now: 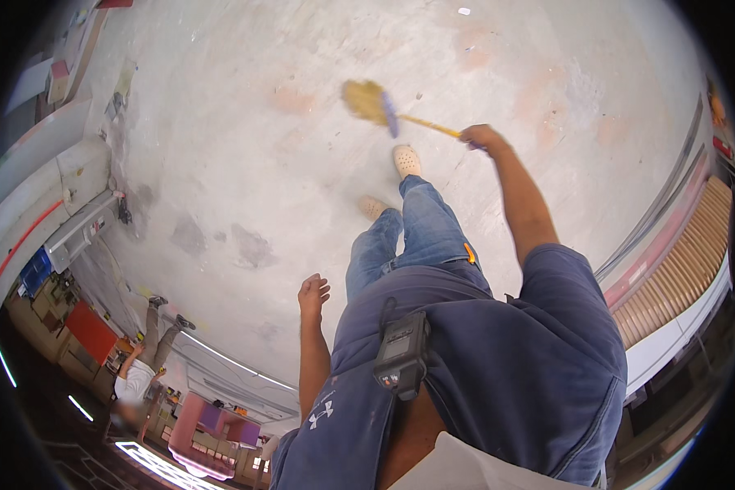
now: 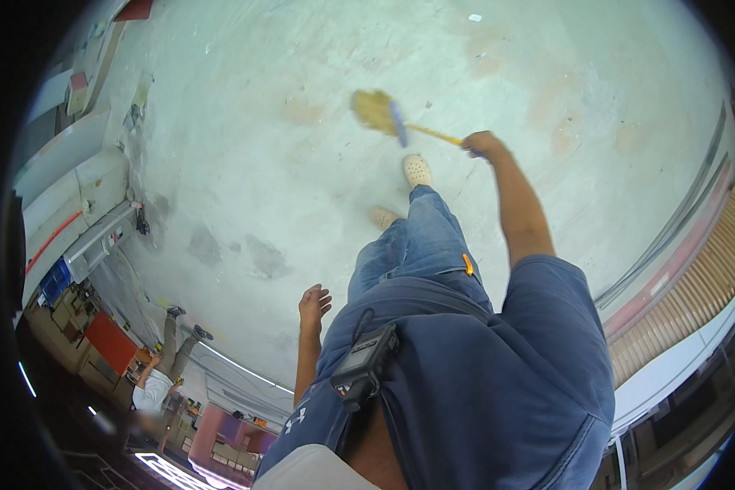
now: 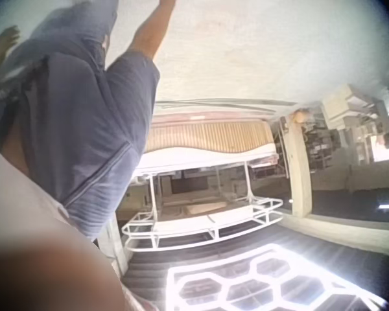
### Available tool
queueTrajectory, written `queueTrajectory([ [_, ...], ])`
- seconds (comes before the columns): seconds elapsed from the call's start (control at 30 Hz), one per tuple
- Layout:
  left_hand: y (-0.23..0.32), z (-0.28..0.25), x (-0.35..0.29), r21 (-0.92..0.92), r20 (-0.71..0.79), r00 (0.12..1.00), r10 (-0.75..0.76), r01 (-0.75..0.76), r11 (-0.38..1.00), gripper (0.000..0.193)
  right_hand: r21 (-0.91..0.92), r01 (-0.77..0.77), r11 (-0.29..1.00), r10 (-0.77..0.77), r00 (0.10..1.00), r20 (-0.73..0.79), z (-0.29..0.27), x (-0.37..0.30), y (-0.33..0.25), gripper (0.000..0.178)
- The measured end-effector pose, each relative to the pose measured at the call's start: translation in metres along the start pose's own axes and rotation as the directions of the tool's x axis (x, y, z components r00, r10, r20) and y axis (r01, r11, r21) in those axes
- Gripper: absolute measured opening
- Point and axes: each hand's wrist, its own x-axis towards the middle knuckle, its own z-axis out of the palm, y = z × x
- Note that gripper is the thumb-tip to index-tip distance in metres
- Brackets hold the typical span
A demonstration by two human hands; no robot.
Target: The person picks up a broom and sweeps the floor throughout the room.
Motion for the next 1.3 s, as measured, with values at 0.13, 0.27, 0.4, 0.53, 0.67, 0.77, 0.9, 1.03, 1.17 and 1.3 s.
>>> queueTrajectory([
  [0.13, 0.011, 0.001, 0.011, 0.01, 0.014, 1.0, 0.005, -0.006, 1.0, 0.036, 0.13, -0.32, 0.938, 0.344, 0.904, -0.253, -0.084, -0.04, -0.008, 0.015],
  [0.27, 0.03, 0.015, 0.023, 0.023, 0.095, 0.994, 0.047, -0.05, 0.998, 0.036, 0.244, -0.343, 0.907, 0.418, 0.804, -0.423, -0.136, -0.048, 0.029, 0.014],
  [0.4, 0.037, 0.017, 0.03, 0.055, 0.112, 0.99, 0.085, -0.092, 0.994, 0.036, -0.092, -0.302, 0.949, 0.216, 0.832, -0.511, -0.13, -0.057, 0.022, 0.011],
  [0.53, 0.036, 0.008, 0.044, 0.004, 0.099, 0.995, 0.03, -0.031, 1.0, 0.036, -0.012, -0.085, 0.996, 0.068, 0.866, -0.495, -0.07, -0.092, -0.023, 0.021],
  [0.67, 0.027, -0.011, 0.069, -0.007, 0.148, 0.989, 0.022, -0.021, 1.0, 0.037, 0.003, -0.061, 0.998, 0.058, 0.935, -0.351, 0.029, -0.124, -0.038, 0.032],
  [0.77, 0.033, -0.026, 0.091, -0.004, 0.148, 0.989, -0.013, 0.014, 1.0, 0.037, -0.636, -0.012, 0.772, -0.276, 0.894, -0.352, 0.115, -0.122, -0.04, 0.031],
  [0.9, 0.041, -0.066, 0.102, -0.117, 0.111, 0.994, 0.019, -0.006, 0.993, 0.037, -0.738, 0.024, 0.674, -0.144, 0.985, -0.099, 0.202, -0.129, -0.146, 0.031],
  [1.03, 0.043, -0.111, 0.11, -0.215, 0.06, 0.997, 0.047, -0.033, 0.976, 0.036, -0.801, 0.37, 0.47, -0.248, 0.927, 0.283, 0.291, -0.068, -0.195, 0.038],
  [1.17, 0.034, -0.145, 0.109, -0.239, -0.057, 0.998, -0.017, 0.002, 0.971, 0.036, -0.807, 0.274, 0.523, -0.136, 0.962, 0.238, 0.366, 0.009, -0.24, 0.032],
  [1.3, 0.011, -0.172, 0.105, -0.263, -0.05, 0.995, -0.089, 0.072, 0.962, 0.037, -0.85, 0.195, 0.489, -0.091, 0.981, 0.172, 0.358, 0.064, -0.264, 0.032],
])
